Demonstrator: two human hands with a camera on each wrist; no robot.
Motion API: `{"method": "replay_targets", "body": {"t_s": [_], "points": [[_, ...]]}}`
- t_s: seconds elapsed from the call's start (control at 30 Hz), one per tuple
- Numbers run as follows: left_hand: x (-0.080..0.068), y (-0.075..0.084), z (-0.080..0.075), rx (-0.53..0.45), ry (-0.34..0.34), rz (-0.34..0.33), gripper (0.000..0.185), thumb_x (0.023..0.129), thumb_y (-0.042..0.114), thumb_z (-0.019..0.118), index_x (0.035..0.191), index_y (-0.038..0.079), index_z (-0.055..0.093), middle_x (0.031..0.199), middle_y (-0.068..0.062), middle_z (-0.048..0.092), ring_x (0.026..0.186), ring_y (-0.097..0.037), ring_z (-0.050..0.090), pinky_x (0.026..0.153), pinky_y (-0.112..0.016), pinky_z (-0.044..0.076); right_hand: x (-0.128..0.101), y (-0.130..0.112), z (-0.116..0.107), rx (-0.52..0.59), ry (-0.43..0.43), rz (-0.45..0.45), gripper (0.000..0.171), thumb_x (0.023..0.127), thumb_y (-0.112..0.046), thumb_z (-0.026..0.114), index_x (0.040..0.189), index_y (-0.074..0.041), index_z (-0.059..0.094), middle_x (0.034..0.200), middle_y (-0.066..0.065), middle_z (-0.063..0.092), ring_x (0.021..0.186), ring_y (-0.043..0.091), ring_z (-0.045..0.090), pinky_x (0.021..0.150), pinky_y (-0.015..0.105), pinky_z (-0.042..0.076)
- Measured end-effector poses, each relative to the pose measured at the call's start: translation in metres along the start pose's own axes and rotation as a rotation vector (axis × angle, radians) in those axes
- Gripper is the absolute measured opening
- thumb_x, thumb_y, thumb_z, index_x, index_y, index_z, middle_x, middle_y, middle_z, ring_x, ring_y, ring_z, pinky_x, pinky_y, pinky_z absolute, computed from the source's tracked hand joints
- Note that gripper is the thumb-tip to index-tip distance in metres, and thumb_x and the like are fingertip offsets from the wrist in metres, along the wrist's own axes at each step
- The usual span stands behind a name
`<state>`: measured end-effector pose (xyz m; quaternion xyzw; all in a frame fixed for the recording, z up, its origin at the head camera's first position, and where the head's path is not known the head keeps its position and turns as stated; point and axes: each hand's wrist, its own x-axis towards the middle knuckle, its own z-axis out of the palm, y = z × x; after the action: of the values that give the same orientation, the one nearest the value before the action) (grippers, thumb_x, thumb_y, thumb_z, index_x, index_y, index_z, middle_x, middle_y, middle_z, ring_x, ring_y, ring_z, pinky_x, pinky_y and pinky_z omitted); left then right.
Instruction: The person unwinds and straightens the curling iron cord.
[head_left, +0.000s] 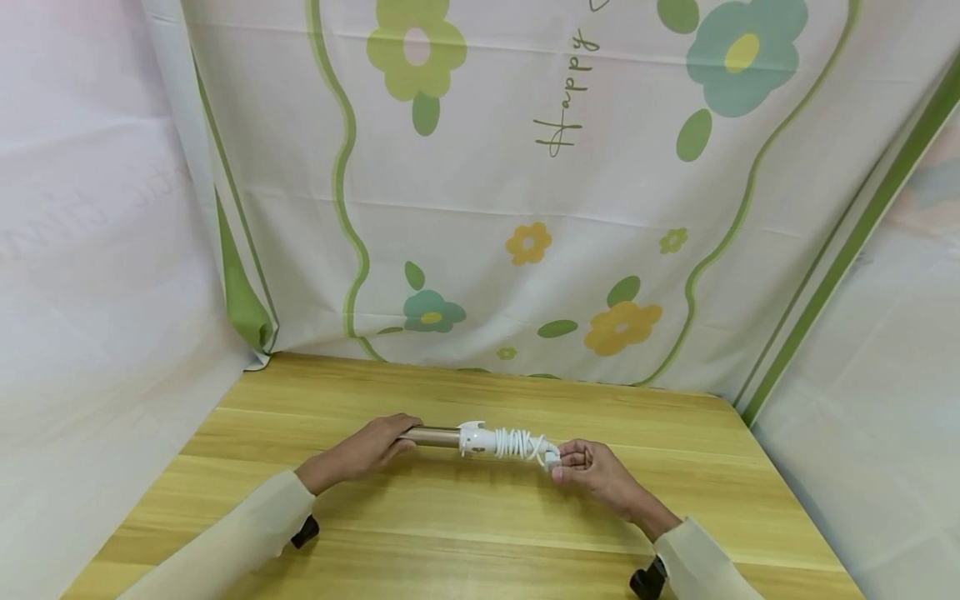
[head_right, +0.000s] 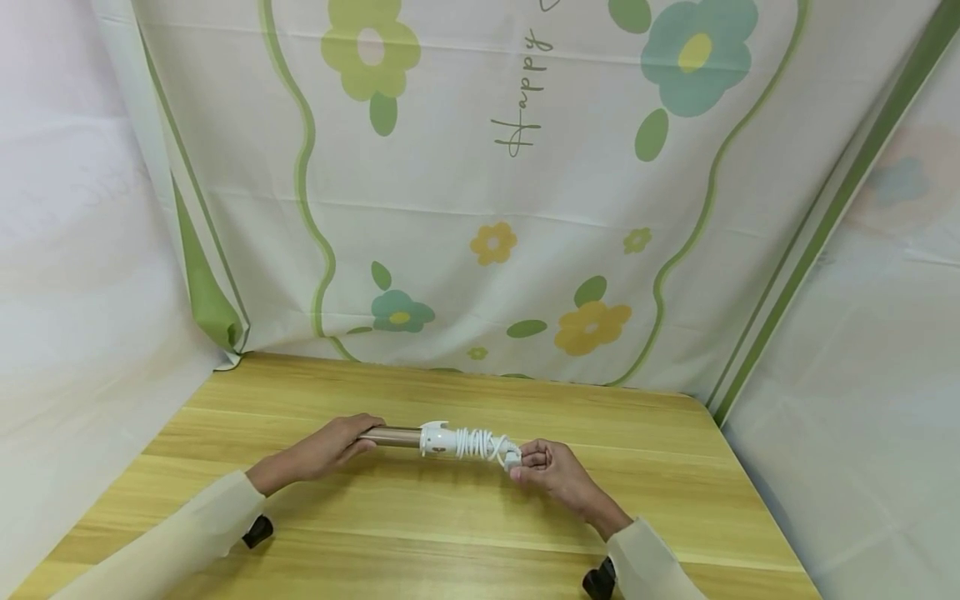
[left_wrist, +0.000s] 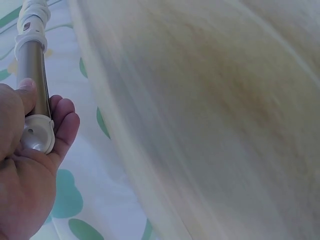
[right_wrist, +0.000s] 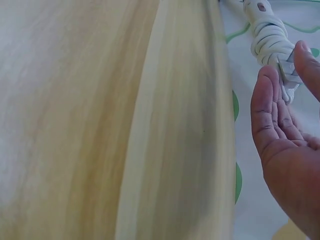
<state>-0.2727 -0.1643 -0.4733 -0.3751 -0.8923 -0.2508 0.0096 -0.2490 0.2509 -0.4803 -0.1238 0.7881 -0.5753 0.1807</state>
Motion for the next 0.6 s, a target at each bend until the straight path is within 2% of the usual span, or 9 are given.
{"method": "replay_targets", "body": {"t_s": [0.3,0.4,0.5,0.6], "points": [[-0.0012,0.0018,-0.0014,0.014,0.029,0.015,0.034,0.103,0.019,0.052,0.132,-0.001,0.054,0.112,-0.006,0.065,0.086,-0.007,0.059,0.073,-0.029,0.051,0.0033,0.0022,0.0008,0.076,0.028,0.019,0.045,0.090,-0.024,0.074,0.114,0.007,0.052,0.098,0.008,0.071,0.088,0.013,0.068,0.075,0.027,0.057],[-0.0006,0.0038,-0.0031,-0.003,0.034,-0.003,0.034,0.103,0.017,0.053,0.132,0.000,0.053,0.112,-0.006,0.065,0.086,-0.007,0.059,0.074,-0.028,0.052,0.0044,0.0037,0.0002,0.097,0.014,0.005,0.045,0.092,-0.023,0.072,0.118,0.007,0.050,0.102,0.006,0.070,0.092,0.014,0.069,0.079,0.027,0.057],[0.0004,0.0048,-0.0038,-0.010,0.032,-0.009,0.033,0.102,0.016,0.054,0.132,0.000,0.054,0.110,-0.004,0.065,0.085,-0.006,0.058,0.072,-0.028,0.051,0.0052,0.0053,0.0007,0.180,0.003,-0.007,0.049,0.094,-0.020,0.069,0.125,0.008,0.044,0.108,0.005,0.071,0.099,0.017,0.070,0.087,0.028,0.056],[0.0010,0.0046,-0.0033,-0.011,0.028,-0.011,0.033,0.102,0.016,0.054,0.131,0.001,0.054,0.108,-0.003,0.064,0.083,-0.004,0.056,0.071,-0.027,0.050,0.0057,0.0065,0.0024,0.313,0.003,-0.009,0.053,0.095,-0.016,0.066,0.131,0.009,0.037,0.114,0.006,0.071,0.107,0.020,0.069,0.093,0.031,0.054]]}}
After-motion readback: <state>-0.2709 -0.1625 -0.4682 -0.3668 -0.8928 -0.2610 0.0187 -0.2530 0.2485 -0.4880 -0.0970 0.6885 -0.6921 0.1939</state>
